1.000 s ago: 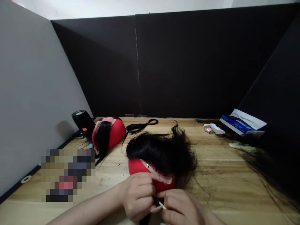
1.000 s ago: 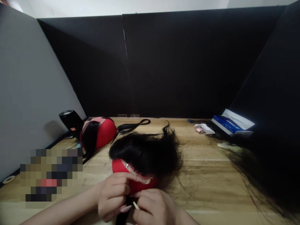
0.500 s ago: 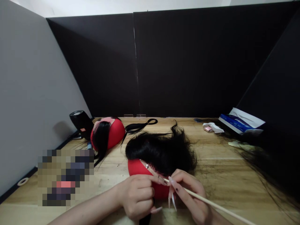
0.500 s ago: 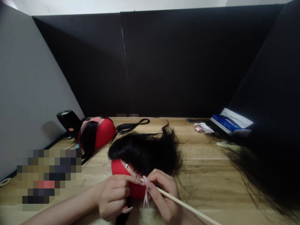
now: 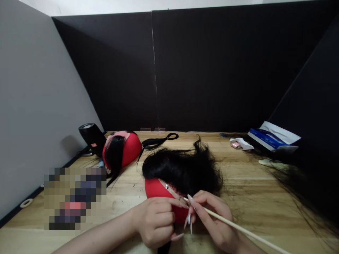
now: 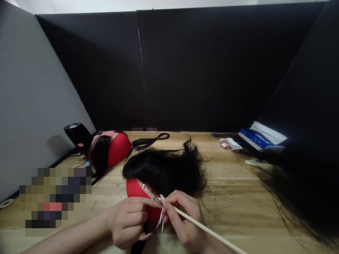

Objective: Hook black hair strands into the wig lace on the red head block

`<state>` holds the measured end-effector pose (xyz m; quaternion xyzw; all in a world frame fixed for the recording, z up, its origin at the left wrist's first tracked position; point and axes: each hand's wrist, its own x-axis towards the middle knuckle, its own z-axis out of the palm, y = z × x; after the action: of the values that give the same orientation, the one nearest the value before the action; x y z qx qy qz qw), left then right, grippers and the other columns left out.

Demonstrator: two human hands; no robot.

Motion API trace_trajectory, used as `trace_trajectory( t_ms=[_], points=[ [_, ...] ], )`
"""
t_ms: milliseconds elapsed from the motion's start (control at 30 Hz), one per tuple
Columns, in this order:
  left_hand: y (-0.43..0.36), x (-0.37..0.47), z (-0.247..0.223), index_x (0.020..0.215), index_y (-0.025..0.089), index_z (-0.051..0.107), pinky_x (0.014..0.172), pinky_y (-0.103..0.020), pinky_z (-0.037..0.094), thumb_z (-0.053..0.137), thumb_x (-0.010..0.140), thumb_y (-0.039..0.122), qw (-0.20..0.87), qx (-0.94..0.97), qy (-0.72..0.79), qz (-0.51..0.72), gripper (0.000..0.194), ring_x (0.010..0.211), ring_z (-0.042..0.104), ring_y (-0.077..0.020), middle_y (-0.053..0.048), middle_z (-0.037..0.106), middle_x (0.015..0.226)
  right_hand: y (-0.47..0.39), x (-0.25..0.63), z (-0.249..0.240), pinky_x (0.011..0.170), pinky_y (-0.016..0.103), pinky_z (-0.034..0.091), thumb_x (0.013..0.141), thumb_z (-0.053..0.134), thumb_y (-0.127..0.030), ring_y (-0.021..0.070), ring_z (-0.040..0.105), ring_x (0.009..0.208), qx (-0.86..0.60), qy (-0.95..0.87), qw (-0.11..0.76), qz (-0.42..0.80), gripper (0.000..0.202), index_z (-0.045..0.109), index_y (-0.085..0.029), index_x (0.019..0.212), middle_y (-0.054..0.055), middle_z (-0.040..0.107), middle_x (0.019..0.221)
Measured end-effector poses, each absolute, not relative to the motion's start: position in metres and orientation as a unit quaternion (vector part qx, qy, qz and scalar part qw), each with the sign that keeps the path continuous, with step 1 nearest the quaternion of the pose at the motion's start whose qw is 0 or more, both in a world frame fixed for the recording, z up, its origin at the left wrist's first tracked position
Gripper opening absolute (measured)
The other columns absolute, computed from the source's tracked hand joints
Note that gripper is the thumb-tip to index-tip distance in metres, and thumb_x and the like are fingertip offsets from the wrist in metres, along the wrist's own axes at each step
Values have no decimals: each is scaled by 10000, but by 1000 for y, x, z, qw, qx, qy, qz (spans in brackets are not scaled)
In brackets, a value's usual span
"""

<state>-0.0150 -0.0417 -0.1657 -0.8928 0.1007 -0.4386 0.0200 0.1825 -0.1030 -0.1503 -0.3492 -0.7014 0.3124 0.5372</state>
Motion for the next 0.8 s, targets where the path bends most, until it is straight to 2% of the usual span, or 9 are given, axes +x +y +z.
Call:
trace_trajectory(
  t_ms=[800],
  points=[
    [-42, -14, -162, 459, 151, 494, 860, -333, 595, 400, 924, 126, 21, -891, 106, -442, 475, 495, 400, -117, -8, 407, 473, -103, 184, -155, 583, 220, 471, 959, 492, -187, 117, 609, 590, -362, -718, 516, 296, 214, 601, -174, 776, 16, 625, 649]
  ],
)
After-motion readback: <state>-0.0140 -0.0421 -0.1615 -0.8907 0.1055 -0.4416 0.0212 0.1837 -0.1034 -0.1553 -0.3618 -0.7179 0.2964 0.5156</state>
